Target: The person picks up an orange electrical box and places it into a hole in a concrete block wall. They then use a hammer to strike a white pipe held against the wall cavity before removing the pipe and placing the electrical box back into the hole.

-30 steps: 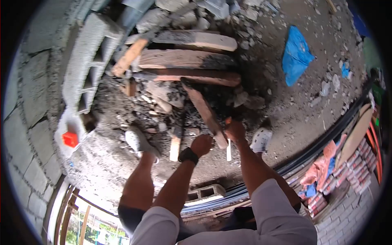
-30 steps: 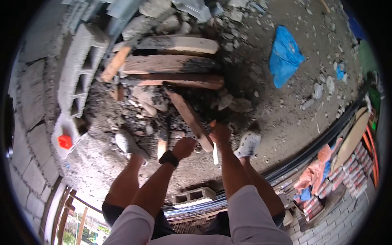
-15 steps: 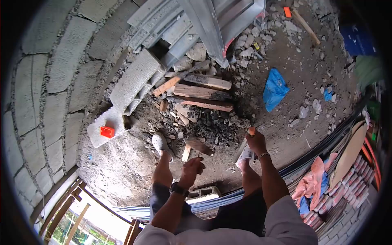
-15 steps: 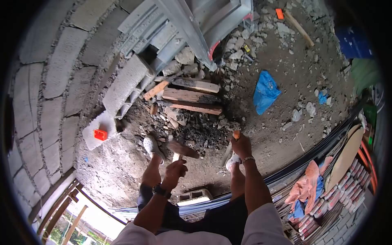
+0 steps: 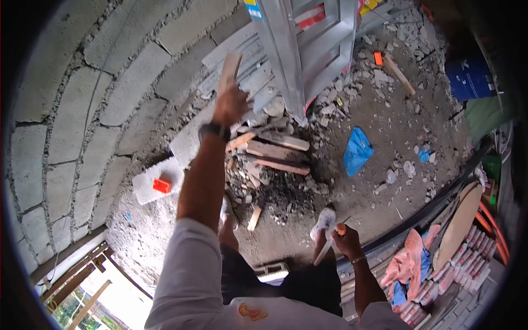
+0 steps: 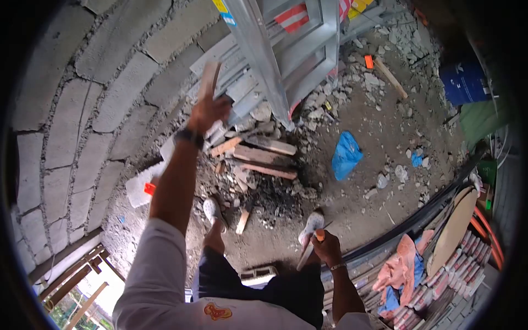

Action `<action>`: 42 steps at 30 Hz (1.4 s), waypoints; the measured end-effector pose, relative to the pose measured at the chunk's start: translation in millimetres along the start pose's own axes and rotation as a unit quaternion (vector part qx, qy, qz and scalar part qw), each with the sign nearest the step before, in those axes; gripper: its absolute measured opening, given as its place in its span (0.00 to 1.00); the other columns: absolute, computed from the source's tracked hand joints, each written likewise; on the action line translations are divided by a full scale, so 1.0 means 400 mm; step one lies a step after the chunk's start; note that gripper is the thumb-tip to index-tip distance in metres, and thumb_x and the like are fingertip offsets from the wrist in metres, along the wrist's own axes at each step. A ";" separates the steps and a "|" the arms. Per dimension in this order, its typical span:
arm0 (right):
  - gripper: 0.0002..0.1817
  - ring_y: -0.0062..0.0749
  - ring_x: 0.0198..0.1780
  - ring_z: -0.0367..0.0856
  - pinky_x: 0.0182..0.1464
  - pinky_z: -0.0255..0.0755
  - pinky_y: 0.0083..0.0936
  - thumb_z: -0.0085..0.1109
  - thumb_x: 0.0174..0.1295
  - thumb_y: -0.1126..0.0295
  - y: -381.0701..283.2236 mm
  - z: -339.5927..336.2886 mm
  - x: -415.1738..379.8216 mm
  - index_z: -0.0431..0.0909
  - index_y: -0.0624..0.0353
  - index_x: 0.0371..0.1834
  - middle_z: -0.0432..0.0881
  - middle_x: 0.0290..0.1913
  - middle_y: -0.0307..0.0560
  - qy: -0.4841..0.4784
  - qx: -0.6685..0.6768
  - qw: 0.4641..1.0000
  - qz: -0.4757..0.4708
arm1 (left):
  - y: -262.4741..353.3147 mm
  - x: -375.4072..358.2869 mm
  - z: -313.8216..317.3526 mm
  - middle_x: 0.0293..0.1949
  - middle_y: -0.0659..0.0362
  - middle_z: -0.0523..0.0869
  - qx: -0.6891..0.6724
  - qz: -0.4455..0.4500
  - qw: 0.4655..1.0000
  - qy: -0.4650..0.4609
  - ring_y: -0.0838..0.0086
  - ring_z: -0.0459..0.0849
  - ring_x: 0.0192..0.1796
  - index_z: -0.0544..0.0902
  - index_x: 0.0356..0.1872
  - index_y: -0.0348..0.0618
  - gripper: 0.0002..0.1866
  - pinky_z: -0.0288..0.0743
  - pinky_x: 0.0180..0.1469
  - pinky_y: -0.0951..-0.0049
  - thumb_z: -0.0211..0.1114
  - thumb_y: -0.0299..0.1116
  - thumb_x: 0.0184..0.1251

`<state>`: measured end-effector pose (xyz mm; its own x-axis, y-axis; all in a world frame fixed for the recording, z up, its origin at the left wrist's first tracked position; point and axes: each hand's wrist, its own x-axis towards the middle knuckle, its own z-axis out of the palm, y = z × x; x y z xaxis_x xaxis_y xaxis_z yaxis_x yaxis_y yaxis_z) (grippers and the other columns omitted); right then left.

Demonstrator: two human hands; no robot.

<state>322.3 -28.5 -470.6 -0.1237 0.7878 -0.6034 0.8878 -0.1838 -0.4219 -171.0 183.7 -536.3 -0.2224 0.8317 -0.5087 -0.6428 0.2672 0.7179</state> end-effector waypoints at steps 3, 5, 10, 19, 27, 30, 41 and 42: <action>0.16 0.58 0.37 0.81 0.38 0.77 0.45 0.63 0.55 0.58 -0.070 0.021 -0.048 0.79 0.58 0.39 0.82 0.31 0.59 0.001 -0.019 0.997 -0.070 | 0.118 -0.072 0.116 0.67 0.36 0.60 0.124 0.023 0.992 -0.003 0.49 0.74 0.60 0.46 0.73 0.41 0.48 0.73 0.58 0.53 0.52 0.65 0.64; 0.13 0.57 0.35 0.81 0.36 0.76 0.46 0.64 0.54 0.61 -0.117 0.046 -0.062 0.78 0.57 0.37 0.81 0.31 0.57 -0.015 -0.007 0.991 -0.136 | 0.049 -0.155 0.019 0.67 0.45 0.65 0.191 0.040 0.978 -0.070 0.53 0.72 0.62 0.55 0.71 0.42 0.42 0.69 0.61 0.54 0.53 0.61 0.65; 0.13 0.53 0.33 0.81 0.34 0.74 0.37 0.67 0.54 0.64 -0.301 0.059 -0.098 0.77 0.61 0.34 0.80 0.28 0.54 -0.061 0.010 0.974 -0.218 | -0.161 -0.573 -0.203 0.55 0.49 0.79 0.545 -0.168 0.808 -0.152 0.59 0.78 0.57 0.72 0.61 0.40 0.29 0.74 0.55 0.62 0.65 0.45 0.63; 0.15 0.48 0.31 0.81 0.39 0.73 0.38 0.67 0.55 0.58 -0.568 0.126 -0.224 0.77 0.57 0.35 0.80 0.28 0.50 -0.175 0.080 0.971 -0.143 | -0.214 -1.071 -0.147 0.68 0.41 0.62 0.432 -0.107 0.881 -0.160 0.52 0.69 0.66 0.71 0.62 0.35 0.44 0.69 0.63 0.61 0.76 0.51 0.46; 0.14 0.37 0.38 0.84 0.40 0.75 0.26 0.65 0.56 0.64 -0.572 0.091 -0.291 0.79 0.61 0.41 0.83 0.34 0.50 -0.108 0.159 0.976 -0.106 | -0.202 -1.052 -0.069 0.32 0.45 0.85 0.373 -0.098 0.913 -0.132 0.57 0.87 0.38 0.79 0.51 0.43 0.20 0.78 0.42 0.61 0.67 0.39 0.60; 0.12 0.23 0.40 0.81 0.43 0.74 0.22 0.61 0.61 0.65 -0.511 0.009 -0.274 0.80 0.62 0.42 0.83 0.36 0.43 -0.080 0.213 0.965 -0.129 | -0.175 -1.054 -0.033 0.25 0.48 0.84 0.462 -0.161 0.869 -0.070 0.55 0.86 0.31 0.80 0.46 0.43 0.17 0.78 0.34 0.60 0.67 0.41 0.61; 0.14 0.22 0.27 0.79 0.31 0.72 0.24 0.59 0.65 0.60 -0.181 -0.365 -0.198 0.81 0.60 0.42 0.81 0.24 0.39 0.104 0.151 0.966 -0.184 | -0.289 -1.189 0.021 0.53 0.51 0.77 0.247 -0.082 0.963 0.064 0.74 0.83 0.33 0.60 0.71 0.48 0.37 0.77 0.26 0.75 0.68 0.33 0.61; 0.14 0.21 0.27 0.80 0.31 0.72 0.23 0.59 0.64 0.60 -0.161 -0.375 -0.182 0.81 0.60 0.41 0.81 0.24 0.39 0.124 0.171 0.955 -0.206 | -0.253 -1.198 0.085 0.46 0.55 0.80 0.194 -0.055 0.978 0.049 0.76 0.82 0.29 0.61 0.70 0.49 0.35 0.75 0.24 0.78 0.67 0.37 0.63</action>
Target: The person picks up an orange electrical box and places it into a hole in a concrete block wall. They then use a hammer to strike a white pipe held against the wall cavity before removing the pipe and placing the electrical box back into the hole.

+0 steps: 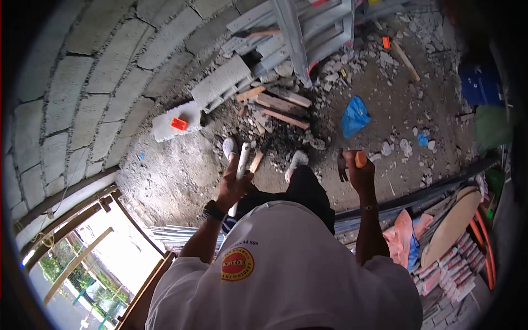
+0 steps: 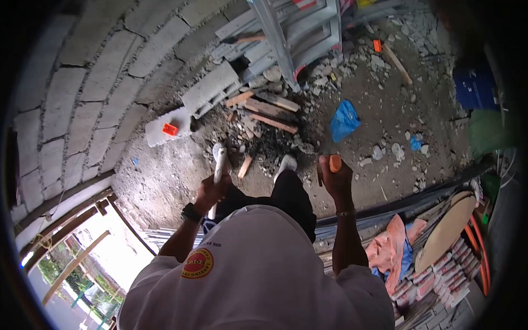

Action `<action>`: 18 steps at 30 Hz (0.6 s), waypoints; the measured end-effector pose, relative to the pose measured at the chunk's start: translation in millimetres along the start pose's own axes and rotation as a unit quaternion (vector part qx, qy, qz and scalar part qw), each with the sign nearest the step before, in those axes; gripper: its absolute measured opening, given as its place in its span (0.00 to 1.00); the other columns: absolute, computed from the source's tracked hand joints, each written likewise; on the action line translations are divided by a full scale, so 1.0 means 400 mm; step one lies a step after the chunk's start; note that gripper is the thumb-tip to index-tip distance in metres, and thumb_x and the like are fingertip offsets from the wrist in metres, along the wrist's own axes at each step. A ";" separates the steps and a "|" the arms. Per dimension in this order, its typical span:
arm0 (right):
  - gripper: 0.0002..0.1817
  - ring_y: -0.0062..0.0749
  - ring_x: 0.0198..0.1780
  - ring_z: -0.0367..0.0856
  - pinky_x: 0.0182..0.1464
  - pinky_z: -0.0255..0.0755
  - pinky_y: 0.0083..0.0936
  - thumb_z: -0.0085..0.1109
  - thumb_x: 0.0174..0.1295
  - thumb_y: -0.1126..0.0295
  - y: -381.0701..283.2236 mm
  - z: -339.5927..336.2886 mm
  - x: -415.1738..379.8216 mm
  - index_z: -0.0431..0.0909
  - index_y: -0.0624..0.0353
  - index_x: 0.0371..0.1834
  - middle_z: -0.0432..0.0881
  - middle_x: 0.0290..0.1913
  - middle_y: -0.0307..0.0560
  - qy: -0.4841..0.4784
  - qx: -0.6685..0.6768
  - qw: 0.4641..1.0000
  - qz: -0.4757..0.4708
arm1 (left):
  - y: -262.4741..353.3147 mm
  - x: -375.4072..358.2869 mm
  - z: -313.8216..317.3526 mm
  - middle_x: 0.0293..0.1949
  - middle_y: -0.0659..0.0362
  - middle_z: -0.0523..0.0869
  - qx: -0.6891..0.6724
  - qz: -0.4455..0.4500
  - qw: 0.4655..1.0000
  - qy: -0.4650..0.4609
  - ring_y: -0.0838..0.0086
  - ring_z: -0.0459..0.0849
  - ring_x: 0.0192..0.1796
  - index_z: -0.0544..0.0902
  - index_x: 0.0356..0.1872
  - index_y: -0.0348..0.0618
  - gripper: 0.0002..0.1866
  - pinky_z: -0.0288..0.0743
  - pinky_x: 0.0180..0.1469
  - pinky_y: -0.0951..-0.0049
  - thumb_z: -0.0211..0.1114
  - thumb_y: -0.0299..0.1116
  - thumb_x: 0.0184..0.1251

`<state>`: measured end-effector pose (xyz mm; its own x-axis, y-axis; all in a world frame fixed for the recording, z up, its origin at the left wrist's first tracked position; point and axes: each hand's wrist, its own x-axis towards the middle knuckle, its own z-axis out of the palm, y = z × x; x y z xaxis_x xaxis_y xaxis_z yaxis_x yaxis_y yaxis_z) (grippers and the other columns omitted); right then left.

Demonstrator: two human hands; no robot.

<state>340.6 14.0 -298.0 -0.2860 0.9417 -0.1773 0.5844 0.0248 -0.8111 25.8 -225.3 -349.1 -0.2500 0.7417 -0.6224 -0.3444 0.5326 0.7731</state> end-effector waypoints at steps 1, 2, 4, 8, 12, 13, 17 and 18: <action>0.15 0.25 0.33 0.82 0.36 0.74 0.23 0.59 0.64 0.59 -0.048 -0.024 0.015 0.81 0.62 0.41 0.84 0.32 0.45 -0.028 0.072 0.995 0.063 | 0.056 -0.020 0.046 0.39 0.59 0.82 -0.056 0.026 0.998 -0.015 0.79 0.80 0.26 0.62 0.69 0.49 0.34 0.73 0.22 0.82 0.65 0.41 0.65; 0.15 0.25 0.33 0.82 0.36 0.74 0.23 0.59 0.64 0.59 -0.103 -0.040 0.022 0.81 0.62 0.41 0.84 0.32 0.45 -0.030 0.076 0.996 0.045 | 0.094 -0.006 0.071 0.34 0.60 0.84 0.016 -0.074 0.997 0.014 0.78 0.80 0.23 0.67 0.65 0.44 0.31 0.72 0.20 0.81 0.62 0.50 0.66; 0.17 0.28 0.43 0.82 0.42 0.74 0.25 0.57 0.65 0.57 -0.249 -0.025 0.054 0.81 0.63 0.39 0.85 0.42 0.50 -0.048 0.220 0.973 0.046 | 0.145 0.001 0.110 0.35 0.58 0.85 0.010 -0.064 0.998 0.016 0.76 0.83 0.27 0.72 0.59 0.39 0.32 0.71 0.20 0.81 0.60 0.57 0.65; 0.14 0.31 0.50 0.78 0.51 0.72 0.29 0.52 0.68 0.59 -0.380 0.094 0.101 0.74 0.59 0.41 0.81 0.50 0.50 -0.181 0.480 0.858 0.030 | 0.348 -0.016 0.175 0.45 0.55 0.85 -0.170 -0.013 0.985 -0.023 0.70 0.87 0.38 0.74 0.56 0.37 0.34 0.74 0.22 0.81 0.57 0.60 0.65; 0.11 0.27 0.52 0.76 0.49 0.70 0.22 0.53 0.67 0.63 -0.539 0.223 0.139 0.74 0.60 0.42 0.80 0.53 0.50 -0.255 0.514 0.818 -0.045 | 0.426 0.019 0.094 0.51 0.47 0.81 -0.454 0.005 0.884 -0.116 0.68 0.87 0.37 0.73 0.52 0.45 0.20 0.77 0.19 0.81 0.56 0.49 0.70; 0.11 0.26 0.53 0.75 0.50 0.69 0.19 0.53 0.67 0.65 -0.554 0.244 0.164 0.75 0.61 0.44 0.79 0.55 0.49 -0.297 0.480 0.824 -0.049 | 0.431 0.041 0.053 0.46 0.50 0.83 -0.441 0.039 0.890 -0.112 0.70 0.87 0.36 0.73 0.51 0.48 0.17 0.76 0.19 0.81 0.58 0.46 0.69; 0.34 0.36 0.58 0.74 0.60 0.66 0.30 0.60 0.60 0.47 -0.660 0.342 0.244 0.71 0.69 0.56 0.74 0.59 0.55 -0.417 0.447 0.787 -0.078 | 0.482 0.116 -0.124 0.34 0.59 0.82 -0.459 0.028 0.886 -0.058 0.78 0.80 0.26 0.76 0.41 0.45 0.11 0.73 0.19 0.84 0.63 0.40 0.65; 0.36 0.45 0.61 0.72 0.67 0.63 0.39 0.59 0.60 0.46 -0.685 0.369 0.274 0.70 0.71 0.56 0.71 0.62 0.62 -0.439 0.440 0.779 -0.086 | 0.512 0.134 -0.170 0.34 0.58 0.82 -0.438 0.033 0.898 -0.031 0.79 0.80 0.26 0.77 0.40 0.44 0.11 0.72 0.20 0.83 0.63 0.38 0.64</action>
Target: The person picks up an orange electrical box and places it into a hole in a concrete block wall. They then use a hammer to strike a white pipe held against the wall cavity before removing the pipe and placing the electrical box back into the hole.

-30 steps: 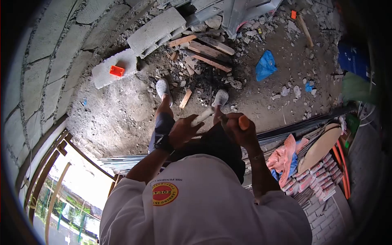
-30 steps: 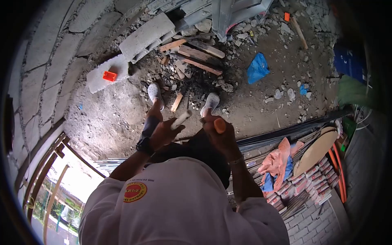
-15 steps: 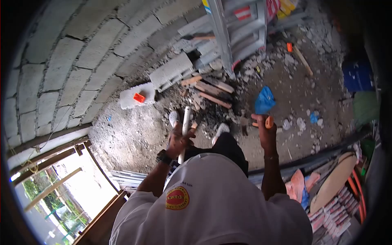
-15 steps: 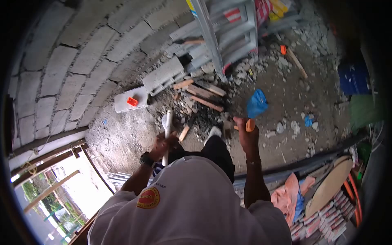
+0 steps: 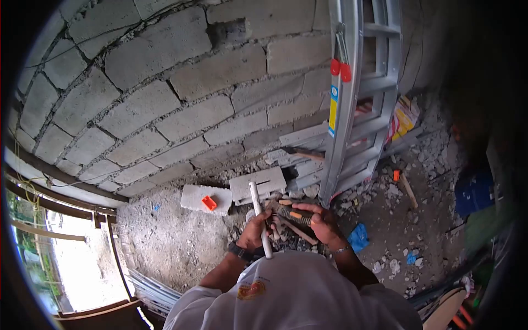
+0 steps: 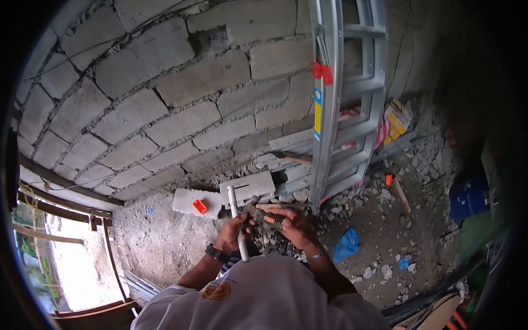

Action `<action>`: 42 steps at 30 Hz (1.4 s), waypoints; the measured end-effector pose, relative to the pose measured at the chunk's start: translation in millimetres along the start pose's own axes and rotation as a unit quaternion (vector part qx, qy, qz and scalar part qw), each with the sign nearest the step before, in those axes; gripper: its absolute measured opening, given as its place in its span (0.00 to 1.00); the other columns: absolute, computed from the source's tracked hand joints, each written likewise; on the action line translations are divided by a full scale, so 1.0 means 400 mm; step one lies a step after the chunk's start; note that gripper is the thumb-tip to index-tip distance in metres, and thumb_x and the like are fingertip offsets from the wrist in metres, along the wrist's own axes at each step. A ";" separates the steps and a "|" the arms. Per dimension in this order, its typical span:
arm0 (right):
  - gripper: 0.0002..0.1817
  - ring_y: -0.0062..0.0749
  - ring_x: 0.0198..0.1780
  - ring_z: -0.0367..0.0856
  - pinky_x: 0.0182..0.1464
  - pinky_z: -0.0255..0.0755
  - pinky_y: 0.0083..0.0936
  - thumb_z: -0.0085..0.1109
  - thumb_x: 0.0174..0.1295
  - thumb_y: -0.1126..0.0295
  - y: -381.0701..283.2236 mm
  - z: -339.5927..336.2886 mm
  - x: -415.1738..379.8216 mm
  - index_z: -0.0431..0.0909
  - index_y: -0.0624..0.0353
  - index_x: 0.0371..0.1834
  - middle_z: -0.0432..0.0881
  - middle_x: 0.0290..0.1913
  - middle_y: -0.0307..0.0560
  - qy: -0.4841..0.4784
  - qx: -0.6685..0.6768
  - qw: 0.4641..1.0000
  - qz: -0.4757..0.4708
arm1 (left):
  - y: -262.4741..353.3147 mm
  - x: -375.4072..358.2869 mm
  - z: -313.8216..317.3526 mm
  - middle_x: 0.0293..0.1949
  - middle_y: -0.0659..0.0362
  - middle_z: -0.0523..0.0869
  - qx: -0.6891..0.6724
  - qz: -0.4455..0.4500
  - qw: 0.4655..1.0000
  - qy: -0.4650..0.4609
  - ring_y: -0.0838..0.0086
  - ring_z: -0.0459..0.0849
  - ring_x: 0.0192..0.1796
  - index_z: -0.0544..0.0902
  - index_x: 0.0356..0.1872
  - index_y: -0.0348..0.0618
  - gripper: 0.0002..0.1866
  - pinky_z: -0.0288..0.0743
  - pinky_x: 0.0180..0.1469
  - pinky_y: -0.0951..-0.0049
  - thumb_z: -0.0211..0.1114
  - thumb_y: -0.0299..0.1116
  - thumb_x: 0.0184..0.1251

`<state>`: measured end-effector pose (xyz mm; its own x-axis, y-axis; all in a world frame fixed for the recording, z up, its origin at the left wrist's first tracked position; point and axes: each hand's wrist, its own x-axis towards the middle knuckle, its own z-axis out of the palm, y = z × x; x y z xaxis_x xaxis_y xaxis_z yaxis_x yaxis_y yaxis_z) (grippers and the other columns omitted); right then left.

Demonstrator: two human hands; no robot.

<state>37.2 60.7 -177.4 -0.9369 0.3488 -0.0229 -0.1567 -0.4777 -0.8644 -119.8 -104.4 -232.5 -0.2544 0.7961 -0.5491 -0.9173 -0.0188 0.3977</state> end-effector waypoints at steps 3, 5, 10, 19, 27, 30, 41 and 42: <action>0.28 0.32 0.54 0.78 0.57 0.70 0.27 0.61 0.62 0.53 -0.021 -0.026 0.155 0.75 0.67 0.54 0.81 0.50 0.49 -0.006 -0.160 0.984 0.077 | 0.159 0.041 -0.023 0.32 0.58 0.84 0.094 0.061 0.990 0.084 0.79 0.80 0.24 0.79 0.40 0.40 0.11 0.71 0.19 0.83 0.62 0.36 0.64; 0.23 0.28 0.49 0.81 0.48 0.76 0.24 0.65 0.61 0.62 0.010 -0.040 0.253 0.76 0.67 0.54 0.82 0.49 0.46 -0.006 -0.251 0.957 0.146 | 0.265 0.073 0.000 0.26 0.61 0.84 0.125 0.093 0.983 0.099 0.80 0.78 0.21 0.82 0.32 0.39 0.10 0.69 0.19 0.82 0.65 0.37 0.62; 0.21 0.56 0.32 0.79 0.32 0.73 0.42 0.69 0.50 0.52 0.028 0.085 0.457 0.73 0.57 0.30 0.79 0.25 0.52 0.106 -0.677 0.727 0.037 | 0.489 0.175 0.079 0.27 0.58 0.85 0.268 0.158 0.949 0.044 0.78 0.80 0.22 0.82 0.35 0.35 0.17 0.71 0.21 0.80 0.64 0.43 0.65; 0.08 0.20 0.22 0.70 0.25 0.64 0.20 0.60 0.61 0.67 -0.171 0.036 0.611 0.73 0.58 0.33 0.71 0.21 0.36 0.129 -0.022 0.989 0.069 | 0.861 0.303 0.162 0.29 0.50 0.82 0.622 0.314 0.710 0.107 0.60 0.80 0.24 0.76 0.42 0.39 0.19 0.73 0.27 0.67 0.56 0.48 0.70; 0.12 0.35 0.26 0.79 0.33 0.73 0.28 0.66 0.54 0.69 -0.284 -0.066 0.758 0.75 0.63 0.35 0.78 0.24 0.45 0.128 -0.419 0.884 -0.163 | 1.040 0.349 0.340 0.35 0.46 0.84 0.793 0.442 0.394 0.145 0.52 0.84 0.33 0.73 0.55 0.43 0.20 0.77 0.32 0.58 0.58 0.45 0.69; 0.13 0.37 0.26 0.81 0.32 0.73 0.29 0.67 0.54 0.68 -0.280 -0.126 0.789 0.75 0.63 0.37 0.79 0.23 0.44 0.112 -0.408 0.892 -0.157 | 1.061 0.370 0.378 0.32 0.45 0.83 0.820 0.413 0.343 0.195 0.52 0.84 0.31 0.74 0.49 0.40 0.18 0.76 0.29 0.57 0.58 0.44 0.69; 0.11 0.23 0.23 0.76 0.29 0.70 0.21 0.68 0.53 0.72 -0.203 -0.180 0.914 0.77 0.63 0.36 0.78 0.22 0.40 0.161 -0.281 0.917 -0.233 | 1.147 0.418 0.420 0.22 0.46 0.79 0.847 0.383 0.305 0.207 0.47 0.79 0.25 0.71 0.39 0.41 0.16 0.71 0.23 0.55 0.57 0.46 0.70; 0.11 0.22 0.23 0.75 0.29 0.70 0.21 0.68 0.53 0.71 -0.168 -0.172 0.921 0.77 0.62 0.35 0.77 0.21 0.39 0.184 -0.231 0.930 -0.219 | 1.154 0.414 0.411 0.21 0.47 0.79 0.851 0.376 0.312 0.193 0.47 0.79 0.25 0.70 0.40 0.41 0.16 0.71 0.23 0.54 0.57 0.45 0.70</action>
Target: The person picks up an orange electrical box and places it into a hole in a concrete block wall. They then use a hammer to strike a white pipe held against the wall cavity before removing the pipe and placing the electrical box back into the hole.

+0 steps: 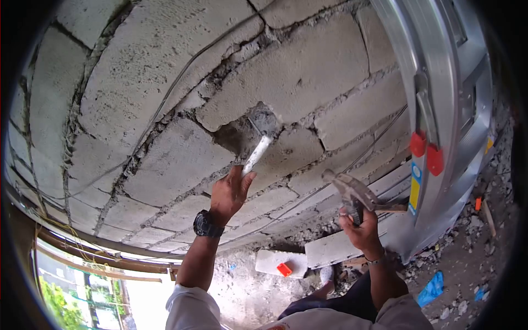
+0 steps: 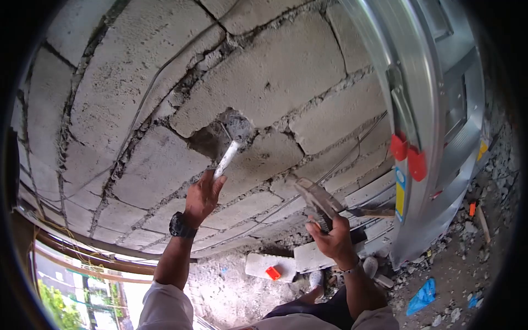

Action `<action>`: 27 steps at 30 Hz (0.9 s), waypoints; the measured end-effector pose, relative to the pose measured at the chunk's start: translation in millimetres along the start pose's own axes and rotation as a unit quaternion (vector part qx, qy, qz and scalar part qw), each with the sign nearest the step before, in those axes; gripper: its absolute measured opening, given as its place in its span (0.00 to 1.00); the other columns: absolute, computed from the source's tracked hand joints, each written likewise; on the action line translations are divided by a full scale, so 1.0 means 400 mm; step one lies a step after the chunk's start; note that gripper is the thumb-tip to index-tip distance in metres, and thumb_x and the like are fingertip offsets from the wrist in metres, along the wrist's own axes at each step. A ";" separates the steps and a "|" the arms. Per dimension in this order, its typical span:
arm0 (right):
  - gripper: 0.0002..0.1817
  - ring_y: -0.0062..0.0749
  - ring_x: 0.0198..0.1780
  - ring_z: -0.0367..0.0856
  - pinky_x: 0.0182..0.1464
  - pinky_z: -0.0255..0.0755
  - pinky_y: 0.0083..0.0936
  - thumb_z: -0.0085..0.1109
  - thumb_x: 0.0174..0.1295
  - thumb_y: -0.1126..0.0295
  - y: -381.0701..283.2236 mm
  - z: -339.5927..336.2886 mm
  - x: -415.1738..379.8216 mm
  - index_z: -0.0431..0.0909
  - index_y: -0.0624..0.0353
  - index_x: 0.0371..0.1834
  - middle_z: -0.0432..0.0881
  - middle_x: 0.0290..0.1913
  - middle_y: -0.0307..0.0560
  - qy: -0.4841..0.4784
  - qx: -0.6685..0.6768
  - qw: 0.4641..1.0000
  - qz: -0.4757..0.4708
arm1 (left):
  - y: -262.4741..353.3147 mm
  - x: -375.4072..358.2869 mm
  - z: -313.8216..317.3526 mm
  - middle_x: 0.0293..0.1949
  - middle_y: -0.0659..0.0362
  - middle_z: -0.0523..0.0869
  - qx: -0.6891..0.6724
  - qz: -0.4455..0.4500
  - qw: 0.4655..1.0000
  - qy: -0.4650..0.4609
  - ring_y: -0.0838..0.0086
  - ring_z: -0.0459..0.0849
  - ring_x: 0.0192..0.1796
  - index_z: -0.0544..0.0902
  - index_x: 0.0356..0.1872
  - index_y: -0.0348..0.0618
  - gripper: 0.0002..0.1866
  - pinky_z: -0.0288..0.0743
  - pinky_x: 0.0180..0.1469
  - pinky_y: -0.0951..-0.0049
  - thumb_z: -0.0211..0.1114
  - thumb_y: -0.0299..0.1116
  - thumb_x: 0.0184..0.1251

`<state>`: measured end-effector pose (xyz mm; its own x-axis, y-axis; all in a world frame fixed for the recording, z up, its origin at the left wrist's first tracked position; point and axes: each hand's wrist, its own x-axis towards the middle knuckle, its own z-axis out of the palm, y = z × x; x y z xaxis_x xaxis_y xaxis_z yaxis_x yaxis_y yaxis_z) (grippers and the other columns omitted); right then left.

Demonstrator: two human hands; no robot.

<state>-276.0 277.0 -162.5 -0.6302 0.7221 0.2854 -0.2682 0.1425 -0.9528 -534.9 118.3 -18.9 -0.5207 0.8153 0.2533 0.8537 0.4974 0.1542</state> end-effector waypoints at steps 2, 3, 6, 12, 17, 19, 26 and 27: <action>0.10 0.20 0.23 0.73 0.29 0.69 0.21 0.67 0.54 0.70 0.025 0.035 -0.001 0.78 0.63 0.34 0.77 0.21 0.38 0.016 0.013 0.999 0.025 | -0.015 0.005 0.008 0.21 0.46 0.79 0.039 0.045 0.998 0.011 0.46 0.79 0.24 0.70 0.40 0.41 0.16 0.71 0.24 0.54 0.57 0.44 0.70; 0.08 0.18 0.22 0.72 0.27 0.69 0.20 0.63 0.56 0.73 0.058 0.058 0.000 0.75 0.62 0.35 0.74 0.21 0.36 0.014 0.047 0.999 0.021 | -0.017 0.011 0.008 0.21 0.46 0.79 0.066 0.081 0.994 0.033 0.46 0.79 0.24 0.70 0.40 0.40 0.15 0.71 0.24 0.54 0.56 0.43 0.71; 0.05 0.16 0.19 0.70 0.22 0.68 0.19 0.58 0.60 0.76 0.115 0.098 0.021 0.70 0.60 0.33 0.71 0.22 0.35 0.020 0.086 0.996 -0.007 | -0.016 0.037 -0.006 0.20 0.46 0.78 0.024 0.061 0.998 0.024 0.46 0.79 0.23 0.71 0.40 0.40 0.13 0.71 0.23 0.54 0.55 0.41 0.71; 0.06 0.17 0.20 0.71 0.22 0.68 0.18 0.59 0.60 0.76 0.116 0.174 0.080 0.70 0.61 0.33 0.72 0.21 0.38 0.053 0.147 0.987 -0.029 | -0.026 0.052 0.009 0.19 0.45 0.76 0.052 0.079 0.995 0.015 0.46 0.77 0.21 0.70 0.37 0.38 0.13 0.68 0.20 0.55 0.56 0.39 0.71; 0.04 0.20 0.21 0.71 0.25 0.69 0.22 0.56 0.63 0.77 0.069 0.296 0.134 0.71 0.63 0.35 0.72 0.20 0.38 0.115 0.337 0.934 -0.038 | -0.049 0.064 0.042 0.16 0.46 0.73 0.051 0.140 0.989 0.000 0.46 0.74 0.18 0.69 0.33 0.37 0.14 0.64 0.18 0.55 0.57 0.39 0.71; 0.04 0.21 0.20 0.70 0.25 0.70 0.24 0.56 0.64 0.77 0.045 0.367 0.166 0.70 0.62 0.35 0.69 0.18 0.35 0.138 0.438 0.888 -0.017 | -0.032 0.063 0.054 0.14 0.48 0.70 -0.001 0.107 0.994 0.017 0.48 0.70 0.16 0.68 0.31 0.38 0.15 0.61 0.17 0.57 0.58 0.39 0.70; 0.08 0.21 0.16 0.67 0.23 0.70 0.25 0.57 0.63 0.76 0.080 0.438 0.217 0.68 0.59 0.28 0.68 0.17 0.35 0.076 0.358 0.923 0.120 | -0.026 0.076 0.046 0.13 0.49 0.69 -0.065 0.040 0.997 -0.021 0.57 0.68 0.13 0.68 0.28 0.37 0.17 0.60 0.17 0.64 0.59 0.39 0.70; 0.10 0.21 0.18 0.69 0.23 0.70 0.25 0.57 0.64 0.75 0.060 0.422 0.204 0.68 0.58 0.27 0.68 0.17 0.35 0.090 0.419 0.900 0.075 | -0.020 0.072 0.048 0.13 0.49 0.70 -0.096 0.025 0.995 -0.031 0.59 0.68 0.13 0.68 0.29 0.37 0.17 0.61 0.17 0.64 0.59 0.39 0.70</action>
<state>-456.8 225.2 -144.4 -0.5980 0.7987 0.0663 -0.6922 -0.4730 -0.5451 -557.0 143.4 -31.1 -0.4709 0.8575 0.2072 0.8601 0.3941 0.3238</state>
